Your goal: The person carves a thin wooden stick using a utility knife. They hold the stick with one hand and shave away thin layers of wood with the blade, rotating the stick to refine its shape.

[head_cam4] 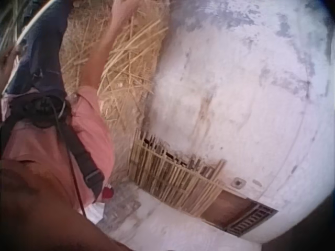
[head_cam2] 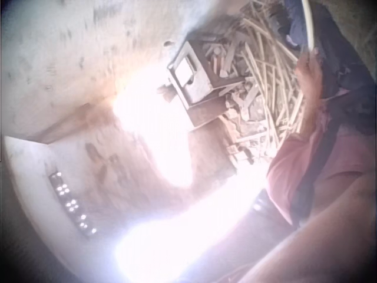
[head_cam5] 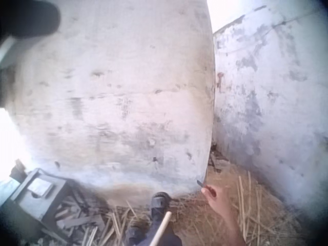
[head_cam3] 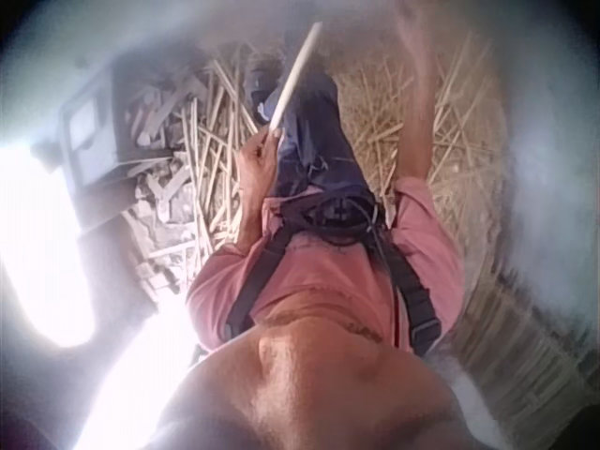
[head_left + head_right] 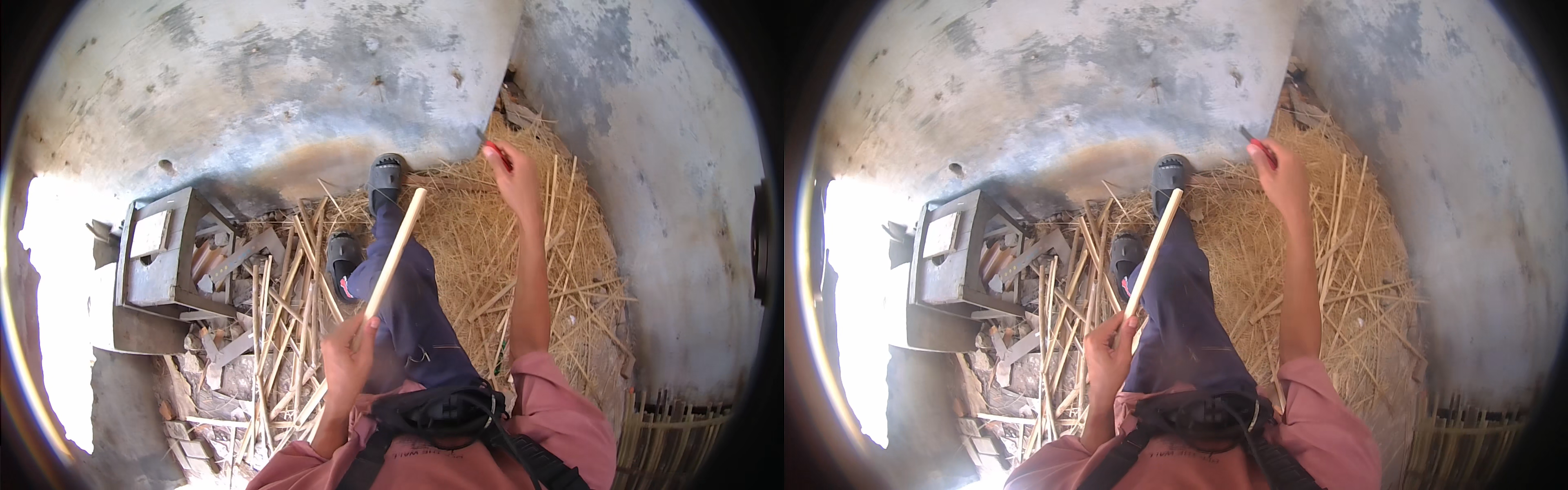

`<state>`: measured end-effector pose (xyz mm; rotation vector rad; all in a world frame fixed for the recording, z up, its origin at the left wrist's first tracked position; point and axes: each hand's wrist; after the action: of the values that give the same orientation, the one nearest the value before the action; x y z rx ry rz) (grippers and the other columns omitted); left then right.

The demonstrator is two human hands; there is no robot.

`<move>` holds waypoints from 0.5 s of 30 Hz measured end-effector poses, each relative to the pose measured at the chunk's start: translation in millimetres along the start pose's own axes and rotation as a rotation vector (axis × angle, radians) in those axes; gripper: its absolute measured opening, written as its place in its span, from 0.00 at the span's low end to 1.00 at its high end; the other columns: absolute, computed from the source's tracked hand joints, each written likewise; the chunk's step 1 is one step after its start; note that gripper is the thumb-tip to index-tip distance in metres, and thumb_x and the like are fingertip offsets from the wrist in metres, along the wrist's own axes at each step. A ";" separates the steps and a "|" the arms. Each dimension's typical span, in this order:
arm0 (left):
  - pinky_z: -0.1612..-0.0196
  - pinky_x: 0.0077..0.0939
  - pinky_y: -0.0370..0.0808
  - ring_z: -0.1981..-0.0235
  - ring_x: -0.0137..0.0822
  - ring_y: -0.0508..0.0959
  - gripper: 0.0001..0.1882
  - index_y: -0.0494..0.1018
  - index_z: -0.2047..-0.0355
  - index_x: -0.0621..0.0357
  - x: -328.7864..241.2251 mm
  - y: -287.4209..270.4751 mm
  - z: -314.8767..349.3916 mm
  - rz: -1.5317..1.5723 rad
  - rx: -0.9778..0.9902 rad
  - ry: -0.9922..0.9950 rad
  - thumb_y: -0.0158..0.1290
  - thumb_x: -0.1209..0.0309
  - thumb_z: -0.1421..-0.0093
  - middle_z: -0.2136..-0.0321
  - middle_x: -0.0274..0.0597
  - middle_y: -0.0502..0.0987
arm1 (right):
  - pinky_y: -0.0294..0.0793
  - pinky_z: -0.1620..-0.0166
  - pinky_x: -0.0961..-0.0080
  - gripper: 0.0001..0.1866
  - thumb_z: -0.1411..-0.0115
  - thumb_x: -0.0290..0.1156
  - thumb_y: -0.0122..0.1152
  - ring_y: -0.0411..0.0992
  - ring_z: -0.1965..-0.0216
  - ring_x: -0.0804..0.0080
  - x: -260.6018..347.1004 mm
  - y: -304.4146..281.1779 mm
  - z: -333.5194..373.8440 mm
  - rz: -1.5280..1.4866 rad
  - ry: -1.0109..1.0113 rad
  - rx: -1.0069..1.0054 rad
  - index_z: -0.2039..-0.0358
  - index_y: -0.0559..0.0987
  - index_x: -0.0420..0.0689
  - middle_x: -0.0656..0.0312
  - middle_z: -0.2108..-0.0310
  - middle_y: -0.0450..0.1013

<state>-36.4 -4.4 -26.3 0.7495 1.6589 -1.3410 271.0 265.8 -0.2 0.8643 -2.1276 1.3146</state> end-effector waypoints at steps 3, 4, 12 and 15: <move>0.69 0.40 0.73 0.75 0.53 0.80 0.13 0.83 0.53 0.63 -12.8 -2.8 -14.5 -0.057 -0.055 0.044 0.61 0.67 0.31 0.75 0.55 0.79 | 0.57 0.76 0.77 0.26 0.26 0.52 0.59 0.59 0.81 0.83 -5.4 0.9 9.0 -0.309 0.134 0.010 0.49 0.84 0.40 0.72 0.79 0.66; 0.69 0.41 0.73 0.75 0.53 0.80 0.13 0.83 0.52 0.63 -8.6 -1.3 -17.9 -0.057 -0.082 0.065 0.61 0.67 0.31 0.74 0.55 0.79 | 0.55 0.77 0.80 0.27 0.26 0.53 0.58 0.58 0.81 0.85 10.8 3.8 21.1 -0.470 0.256 0.057 0.47 0.83 0.39 0.73 0.79 0.65; 0.72 0.39 0.73 0.77 0.48 0.80 0.15 0.84 0.49 0.58 -25.9 1.5 -46.3 -0.145 -0.056 0.233 0.65 0.67 0.35 0.73 0.49 0.79 | 0.49 0.79 0.86 0.35 0.24 0.50 0.56 0.52 0.81 0.89 66.7 22.7 87.2 -1.298 0.130 0.357 0.28 0.66 0.38 0.72 0.74 0.62; 0.73 0.38 0.72 0.78 0.45 0.78 0.17 0.84 0.48 0.56 -36.7 -2.1 -49.3 -0.154 -0.040 0.283 0.66 0.66 0.36 0.74 0.46 0.78 | 0.48 0.78 0.85 0.31 0.25 0.46 0.60 0.51 0.81 0.89 74.2 21.1 94.3 -1.402 0.208 0.303 0.31 0.69 0.39 0.72 0.74 0.62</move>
<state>-33.4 45.0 10.3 0.8318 1.9949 -1.3501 197.9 168.3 -0.9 1.7361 -0.6953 0.8177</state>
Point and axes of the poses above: each hand's wrist, its own z-axis away from the middle knuckle, its own y-axis out of the palm, x = y × z
